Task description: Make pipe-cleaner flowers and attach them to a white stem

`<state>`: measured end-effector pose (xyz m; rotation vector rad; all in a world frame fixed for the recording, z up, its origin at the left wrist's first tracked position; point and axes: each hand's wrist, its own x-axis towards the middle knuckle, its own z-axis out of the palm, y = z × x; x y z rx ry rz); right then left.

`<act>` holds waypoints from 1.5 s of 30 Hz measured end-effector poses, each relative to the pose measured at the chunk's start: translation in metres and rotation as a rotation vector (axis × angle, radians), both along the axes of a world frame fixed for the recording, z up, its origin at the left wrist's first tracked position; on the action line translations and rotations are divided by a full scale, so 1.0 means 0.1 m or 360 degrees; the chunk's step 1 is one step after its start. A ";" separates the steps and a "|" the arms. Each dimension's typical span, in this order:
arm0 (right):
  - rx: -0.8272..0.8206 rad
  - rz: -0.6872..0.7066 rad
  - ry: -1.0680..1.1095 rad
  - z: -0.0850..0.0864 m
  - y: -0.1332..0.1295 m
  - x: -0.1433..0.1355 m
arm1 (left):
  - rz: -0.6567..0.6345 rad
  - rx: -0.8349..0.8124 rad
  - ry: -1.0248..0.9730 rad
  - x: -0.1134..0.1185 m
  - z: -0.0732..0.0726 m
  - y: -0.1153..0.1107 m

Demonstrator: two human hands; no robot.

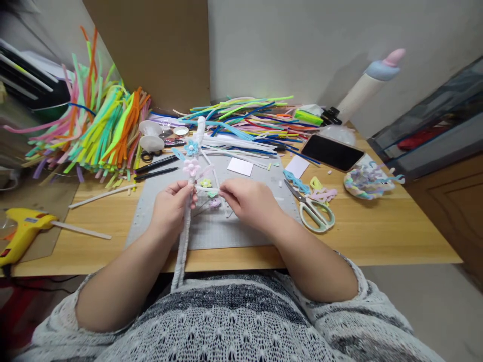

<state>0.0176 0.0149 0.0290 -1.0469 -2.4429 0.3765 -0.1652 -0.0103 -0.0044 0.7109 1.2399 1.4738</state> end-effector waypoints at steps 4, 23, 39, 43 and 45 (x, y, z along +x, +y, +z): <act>0.0565 0.0003 -0.0334 0.30 -0.20 0.16 | -0.0164 0.0023 0.0013 0.03 0.09 -0.07; -0.0116 0.0641 -0.0700 1.58 0.11 -0.33 | -0.0984 0.0397 0.0881 0.29 0.80 -0.72; -0.1085 0.0203 0.0847 0.20 -0.10 0.14 | -0.0333 0.0224 -0.0018 0.22 0.60 -0.41; -0.0966 0.0137 0.0996 0.10 -0.16 0.07 | -0.0140 0.0256 -0.0112 0.27 0.48 -0.27; -0.0899 0.0098 0.1026 0.01 -0.12 0.01 | -0.0073 0.0240 -0.0183 0.28 0.44 -0.19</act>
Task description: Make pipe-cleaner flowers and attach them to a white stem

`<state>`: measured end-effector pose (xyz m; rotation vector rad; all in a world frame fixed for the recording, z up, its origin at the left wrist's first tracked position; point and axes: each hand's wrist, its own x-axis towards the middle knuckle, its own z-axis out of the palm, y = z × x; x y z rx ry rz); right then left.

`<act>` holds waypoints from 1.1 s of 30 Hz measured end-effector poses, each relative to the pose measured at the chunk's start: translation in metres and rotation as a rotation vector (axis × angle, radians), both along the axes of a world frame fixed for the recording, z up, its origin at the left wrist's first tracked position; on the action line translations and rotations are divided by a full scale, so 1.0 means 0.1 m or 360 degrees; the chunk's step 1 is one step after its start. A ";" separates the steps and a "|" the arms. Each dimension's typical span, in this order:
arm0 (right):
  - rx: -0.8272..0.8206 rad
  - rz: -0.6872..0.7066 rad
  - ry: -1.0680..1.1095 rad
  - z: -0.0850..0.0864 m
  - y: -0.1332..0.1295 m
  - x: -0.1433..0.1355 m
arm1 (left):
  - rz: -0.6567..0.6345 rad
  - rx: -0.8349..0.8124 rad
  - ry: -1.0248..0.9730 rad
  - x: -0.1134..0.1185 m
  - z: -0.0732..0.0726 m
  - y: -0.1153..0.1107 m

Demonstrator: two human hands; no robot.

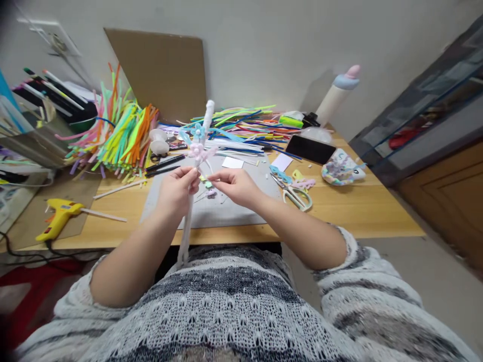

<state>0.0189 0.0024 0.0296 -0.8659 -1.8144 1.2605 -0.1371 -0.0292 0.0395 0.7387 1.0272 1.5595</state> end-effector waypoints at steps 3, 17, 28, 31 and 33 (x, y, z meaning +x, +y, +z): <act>0.0047 -0.0103 0.0022 -0.18 0.10 -0.12 | 0.0003 -0.0067 -0.0091 0.01 -0.05 0.14; -0.0432 -0.0299 0.0579 -0.33 0.59 -0.41 | 0.0155 -0.0150 -0.0120 0.02 -0.38 0.43; -0.0693 -0.0266 0.0895 -0.49 0.53 -0.61 | 0.0127 -0.0071 -0.0097 0.04 -0.53 0.42; -0.0683 -0.0272 0.0924 -0.48 0.52 -0.62 | 0.0114 -0.0047 -0.0100 0.04 -0.54 0.41; -0.0671 -0.0295 0.0953 -0.48 0.49 -0.64 | 0.0109 -0.0039 -0.0105 0.04 -0.55 0.41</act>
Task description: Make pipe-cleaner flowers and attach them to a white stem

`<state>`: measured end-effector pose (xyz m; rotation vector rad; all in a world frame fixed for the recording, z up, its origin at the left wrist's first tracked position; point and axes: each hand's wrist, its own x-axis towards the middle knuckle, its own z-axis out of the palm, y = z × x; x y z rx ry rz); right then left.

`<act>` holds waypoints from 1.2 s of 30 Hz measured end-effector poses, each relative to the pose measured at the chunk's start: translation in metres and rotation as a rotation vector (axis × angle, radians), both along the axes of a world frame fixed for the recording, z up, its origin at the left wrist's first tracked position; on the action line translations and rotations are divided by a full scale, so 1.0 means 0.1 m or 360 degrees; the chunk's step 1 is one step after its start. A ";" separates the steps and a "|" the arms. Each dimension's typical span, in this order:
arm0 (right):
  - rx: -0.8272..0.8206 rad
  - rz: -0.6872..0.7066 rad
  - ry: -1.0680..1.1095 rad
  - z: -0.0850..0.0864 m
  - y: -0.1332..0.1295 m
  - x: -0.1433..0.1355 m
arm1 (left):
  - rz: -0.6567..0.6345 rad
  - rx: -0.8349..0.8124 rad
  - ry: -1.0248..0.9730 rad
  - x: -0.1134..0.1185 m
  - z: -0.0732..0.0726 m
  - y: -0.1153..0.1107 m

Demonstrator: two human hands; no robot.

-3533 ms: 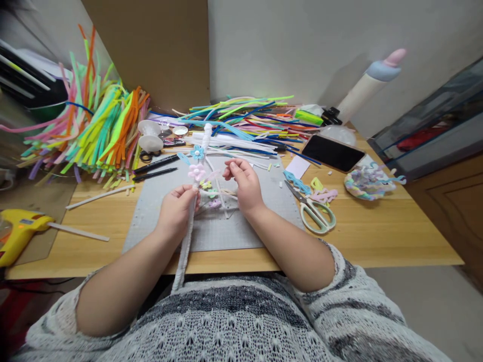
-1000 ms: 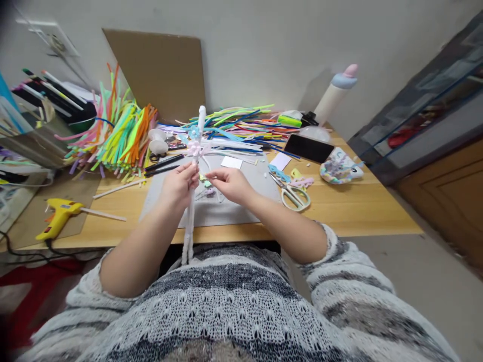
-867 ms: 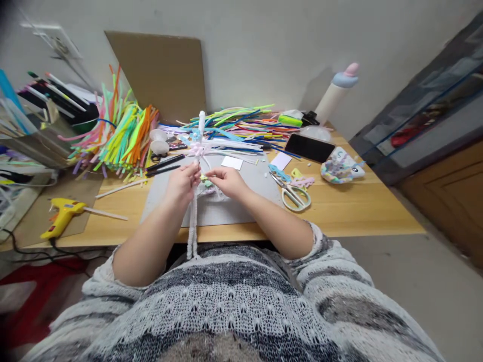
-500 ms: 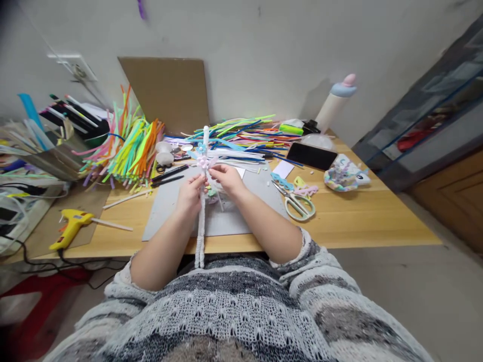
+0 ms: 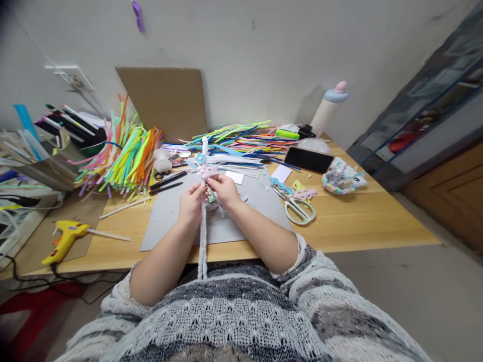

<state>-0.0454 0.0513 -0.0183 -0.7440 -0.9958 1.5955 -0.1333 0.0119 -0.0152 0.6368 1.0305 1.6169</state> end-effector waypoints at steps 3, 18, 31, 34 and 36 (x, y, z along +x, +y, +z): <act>-0.0004 -0.0098 0.0038 -0.02 -0.07 -0.05 | 0.0004 0.0000 -0.0016 0.00 0.00 0.00; -0.0041 0.0035 0.0031 0.00 0.04 0.06 | 0.0029 -0.0044 -0.0034 0.04 0.02 -0.04; -0.0037 -0.0145 -0.0011 -0.08 -0.03 0.00 | 0.0067 -0.0014 -0.0082 0.02 0.02 -0.04; -0.0039 -0.0155 -0.0013 -0.09 -0.02 -0.01 | 0.0072 -0.0017 -0.0090 0.03 0.01 -0.04; -0.0045 -0.0159 -0.0012 -0.10 -0.02 -0.01 | 0.0083 -0.0023 -0.0097 0.03 0.01 -0.03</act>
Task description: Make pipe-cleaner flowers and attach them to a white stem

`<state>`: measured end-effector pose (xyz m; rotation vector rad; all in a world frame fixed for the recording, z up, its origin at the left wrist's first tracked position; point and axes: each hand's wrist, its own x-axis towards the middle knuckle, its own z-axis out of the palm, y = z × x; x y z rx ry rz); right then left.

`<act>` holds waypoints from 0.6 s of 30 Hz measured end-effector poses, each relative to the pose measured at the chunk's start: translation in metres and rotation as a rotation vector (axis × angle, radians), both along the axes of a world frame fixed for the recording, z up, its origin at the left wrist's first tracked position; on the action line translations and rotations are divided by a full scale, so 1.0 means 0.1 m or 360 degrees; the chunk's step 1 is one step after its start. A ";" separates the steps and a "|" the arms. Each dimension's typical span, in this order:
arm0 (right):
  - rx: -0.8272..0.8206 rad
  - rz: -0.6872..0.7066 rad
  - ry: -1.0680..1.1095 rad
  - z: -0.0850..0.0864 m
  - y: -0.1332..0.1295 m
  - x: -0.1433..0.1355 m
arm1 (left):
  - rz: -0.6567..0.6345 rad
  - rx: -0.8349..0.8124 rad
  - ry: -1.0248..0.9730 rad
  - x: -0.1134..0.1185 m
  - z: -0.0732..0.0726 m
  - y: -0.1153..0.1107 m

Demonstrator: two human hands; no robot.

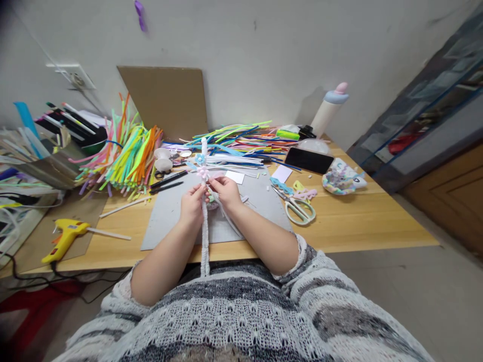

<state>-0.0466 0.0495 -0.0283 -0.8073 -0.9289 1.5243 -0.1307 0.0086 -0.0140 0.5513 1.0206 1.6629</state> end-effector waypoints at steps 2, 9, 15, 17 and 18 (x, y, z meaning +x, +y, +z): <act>-0.0006 -0.0002 0.0004 -0.01 0.00 -0.01 | 0.0012 -0.0003 -0.0009 0.00 0.00 0.00; -0.0008 0.0058 0.0037 0.03 0.00 0.01 | 0.0015 -0.0003 -0.0031 -0.02 0.01 0.00; -0.0005 0.0103 0.0027 0.08 0.00 0.04 | -0.0005 0.0010 -0.0028 0.00 0.00 0.00; 0.0009 0.0099 0.0019 0.09 0.00 0.04 | -0.0003 0.0007 -0.0025 0.00 -0.01 0.00; 0.0016 0.0097 0.0012 0.09 0.00 0.04 | -0.0002 0.0004 -0.0024 0.00 -0.01 0.00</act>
